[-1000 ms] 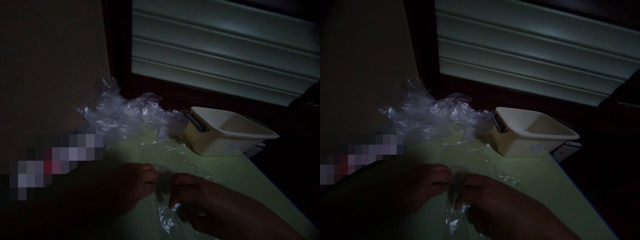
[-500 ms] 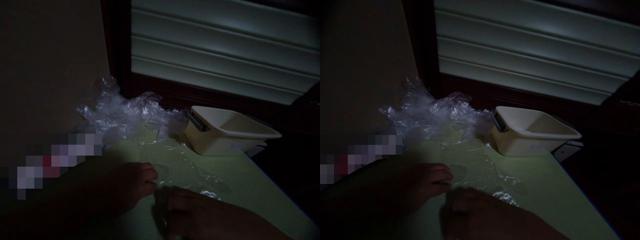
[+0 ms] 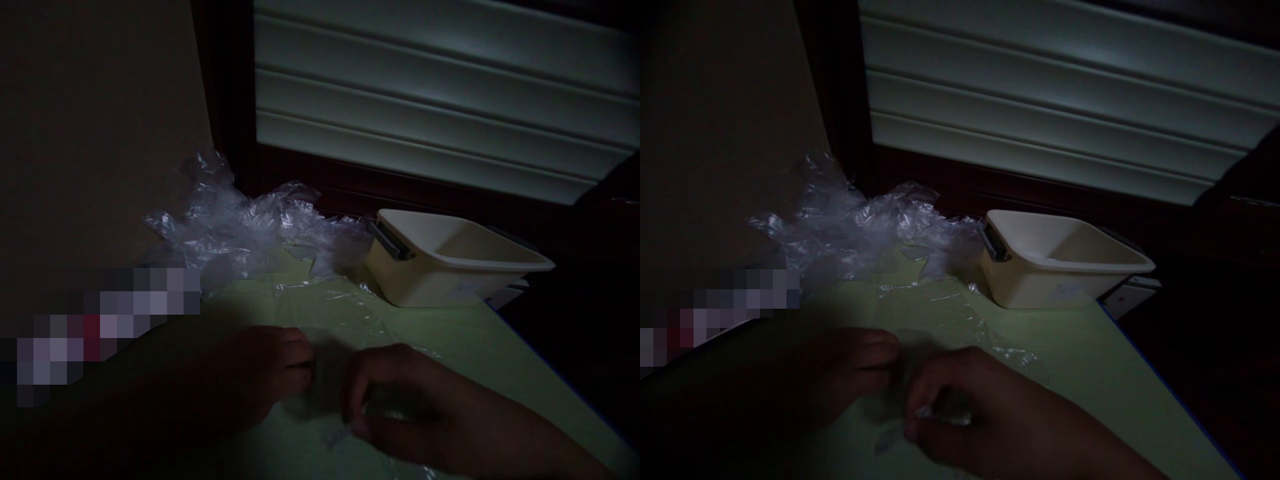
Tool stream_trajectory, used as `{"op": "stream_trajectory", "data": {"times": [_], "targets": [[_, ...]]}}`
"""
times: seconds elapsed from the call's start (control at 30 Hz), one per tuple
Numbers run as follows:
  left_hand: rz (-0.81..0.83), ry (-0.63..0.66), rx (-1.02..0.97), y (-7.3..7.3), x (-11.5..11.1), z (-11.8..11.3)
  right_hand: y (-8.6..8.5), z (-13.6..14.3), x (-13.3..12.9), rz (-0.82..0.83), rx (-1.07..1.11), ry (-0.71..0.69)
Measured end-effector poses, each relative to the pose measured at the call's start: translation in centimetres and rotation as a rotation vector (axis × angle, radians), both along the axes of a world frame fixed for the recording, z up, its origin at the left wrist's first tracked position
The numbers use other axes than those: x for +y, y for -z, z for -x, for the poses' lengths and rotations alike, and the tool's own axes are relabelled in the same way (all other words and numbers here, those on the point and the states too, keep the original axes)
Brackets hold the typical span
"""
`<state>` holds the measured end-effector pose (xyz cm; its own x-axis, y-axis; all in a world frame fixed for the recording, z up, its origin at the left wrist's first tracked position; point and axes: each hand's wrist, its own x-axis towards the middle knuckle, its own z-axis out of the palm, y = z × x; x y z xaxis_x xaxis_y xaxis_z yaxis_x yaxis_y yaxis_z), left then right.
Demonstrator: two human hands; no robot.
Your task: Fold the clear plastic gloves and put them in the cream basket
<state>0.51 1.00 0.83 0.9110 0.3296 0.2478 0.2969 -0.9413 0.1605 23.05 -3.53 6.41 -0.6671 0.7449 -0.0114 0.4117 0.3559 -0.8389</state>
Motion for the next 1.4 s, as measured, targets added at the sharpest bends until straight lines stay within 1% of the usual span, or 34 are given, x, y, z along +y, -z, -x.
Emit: {"op": "stream_trajectory", "data": {"times": [0.07, 0.13, 0.23, 0.3, 0.4, 0.53, 0.67, 0.73, 0.83, 1.0, 1.07, 1.2, 1.3, 1.4], "targets": [[-0.037, 0.025, 0.025, 0.0, 0.1, 0.0, 0.6, 0.1, 0.5, 0.102, 0.104, 0.123], [-0.041, 0.013, 0.016, -0.1, 0.0, 0.1, 1.6, 0.2, 1.2, 0.21, 0.195, 0.2], [0.025, -0.026, -0.075, -0.5, -0.5, 0.0, 2.7, 0.3, 2.2, 0.336, 0.275, 0.291], [0.08, -0.046, -0.155, -0.7, -0.8, -0.1, 3.0, 0.2, 2.4, 0.402, 0.289, 0.344], [0.162, -0.041, -0.244, -0.4, -0.9, -0.3, 2.9, 0.2, 2.4, 0.474, 0.294, 0.364], [0.259, -0.043, -0.309, 0.7, -0.4, -0.5, 2.8, 0.1, 2.4, 0.49, 0.295, 0.337], [0.271, -0.04, -0.34, 1.4, -0.1, -0.6, 3.0, -0.2, 2.6, 0.495, 0.294, 0.331], [0.256, -0.03, -0.35, 1.4, -0.1, -0.6, 3.0, -0.3, 2.6, 0.48, 0.278, 0.327], [0.231, -0.024, -0.378, 1.3, -0.2, -0.6, 3.1, -0.4, 2.7, 0.407, 0.258, 0.314], [0.23, -0.037, -0.374, 1.0, -0.2, -0.5, 3.6, -0.4, 2.8, 0.304, 0.229, 0.343], [0.237, -0.054, -0.346, 0.7, -0.2, -0.5, 3.7, -0.4, 2.9, 0.224, 0.171, 0.366], [0.204, -0.112, -0.321, 0.1, -0.5, -0.6, 3.9, -0.2, 2.9, -0.004, -0.036, 0.403], [0.084, -0.139, -0.312, -0.5, -0.9, -0.6, 4.0, -0.1, 2.6, -0.086, -0.131, 0.375], [-0.122, -0.064, -0.265, -0.7, -1.4, -0.7, 4.2, 0.1, 2.3, -0.178, -0.263, 0.375]]}}
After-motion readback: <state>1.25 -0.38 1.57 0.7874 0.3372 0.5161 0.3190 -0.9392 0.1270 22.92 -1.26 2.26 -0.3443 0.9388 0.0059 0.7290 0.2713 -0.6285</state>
